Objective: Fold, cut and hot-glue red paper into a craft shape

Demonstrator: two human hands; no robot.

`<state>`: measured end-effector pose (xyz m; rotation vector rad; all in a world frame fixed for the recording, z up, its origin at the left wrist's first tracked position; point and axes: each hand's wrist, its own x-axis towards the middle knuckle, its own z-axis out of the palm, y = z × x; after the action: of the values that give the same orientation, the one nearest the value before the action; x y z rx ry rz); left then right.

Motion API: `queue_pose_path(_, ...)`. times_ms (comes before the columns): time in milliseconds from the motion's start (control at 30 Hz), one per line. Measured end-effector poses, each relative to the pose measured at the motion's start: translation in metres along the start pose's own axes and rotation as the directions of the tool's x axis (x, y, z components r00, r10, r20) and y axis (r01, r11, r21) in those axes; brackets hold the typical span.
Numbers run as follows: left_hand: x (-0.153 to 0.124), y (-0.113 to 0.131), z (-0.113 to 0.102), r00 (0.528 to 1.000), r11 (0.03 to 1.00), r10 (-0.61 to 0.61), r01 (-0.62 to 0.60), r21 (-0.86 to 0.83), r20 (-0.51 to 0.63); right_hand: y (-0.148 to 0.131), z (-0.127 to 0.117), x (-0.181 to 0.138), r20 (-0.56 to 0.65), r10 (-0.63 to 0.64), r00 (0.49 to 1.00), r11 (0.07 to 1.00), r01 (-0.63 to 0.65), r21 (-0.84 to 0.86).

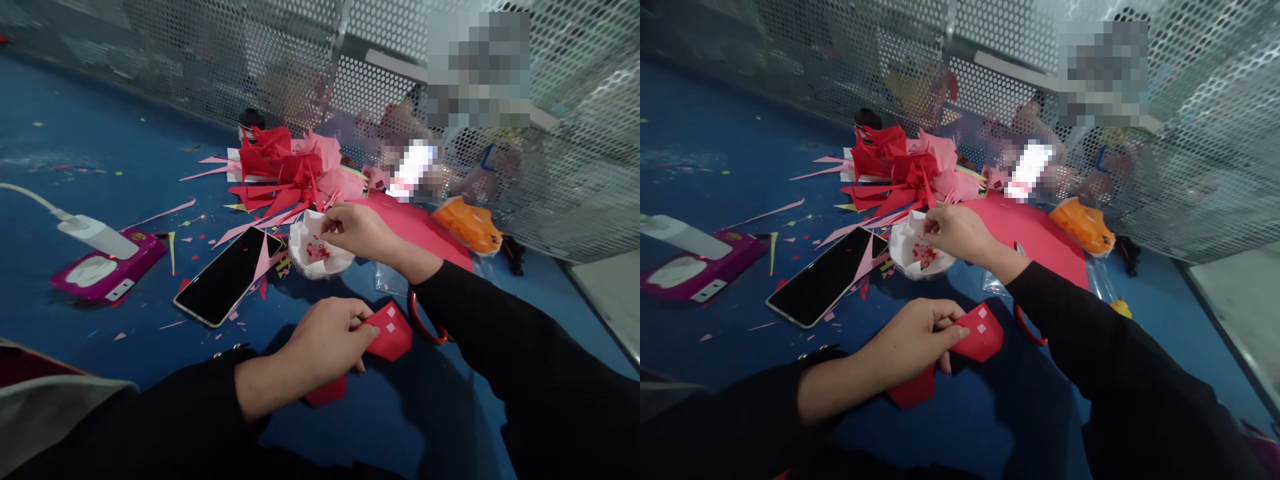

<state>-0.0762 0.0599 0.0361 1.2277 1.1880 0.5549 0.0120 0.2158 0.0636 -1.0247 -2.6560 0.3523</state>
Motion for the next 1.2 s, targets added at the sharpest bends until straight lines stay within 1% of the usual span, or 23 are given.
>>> queue_pose_path(133,0.001,-0.002,0.001,1.0,1.0,0.02,-0.02,-0.005,0.002,-0.001,-0.003,-0.004,0.03,0.051,0.998,0.998,-0.052,0.035)
queue_pose_path(300,0.002,-0.004,0.001,0.999,0.999,0.043,-0.043,-0.002,0.0,-0.003,-0.001,-0.008,-0.008,0.062,0.998,0.997,-0.062,-0.045)
queue_pose_path(367,0.002,-0.005,0.001,0.999,0.999,0.047,-0.046,0.005,-0.002,-0.005,-0.001,-0.009,-0.018,0.042,0.999,0.995,-0.043,-0.09)
queue_pose_path(467,0.001,-0.004,0.001,0.999,0.999,0.048,-0.048,0.008,0.001,-0.009,-0.002,-0.01,0.004,-0.001,1.0,0.989,0.001,-0.145)
queue_pose_path(633,-0.003,0.001,0.004,1.0,1.0,-0.017,0.016,0.007,0.009,-0.009,-0.006,-0.012,0.065,-0.058,0.996,0.974,0.071,-0.217)
queue_pose_path(767,-0.006,0.001,0.006,0.999,0.999,-0.034,0.034,-0.006,0.021,-0.007,-0.01,-0.014,0.11,-0.122,0.986,0.951,0.148,-0.272)
queue_pose_path(867,-0.006,0.0,0.008,0.997,0.998,-0.064,0.065,-0.023,0.041,-0.006,-0.013,-0.015,0.128,-0.153,0.98,0.95,0.181,-0.255)
queue_pose_path(1000,-0.005,-0.003,0.009,0.997,0.998,-0.06,0.062,-0.026,0.045,-0.006,-0.014,-0.015,0.156,-0.187,0.97,0.954,0.217,-0.208)
queue_pose_path(1200,-0.006,-0.003,0.01,0.994,0.995,-0.095,0.095,-0.006,0.057,-0.005,-0.012,-0.012,0.194,-0.237,0.952,0.952,0.268,-0.15)
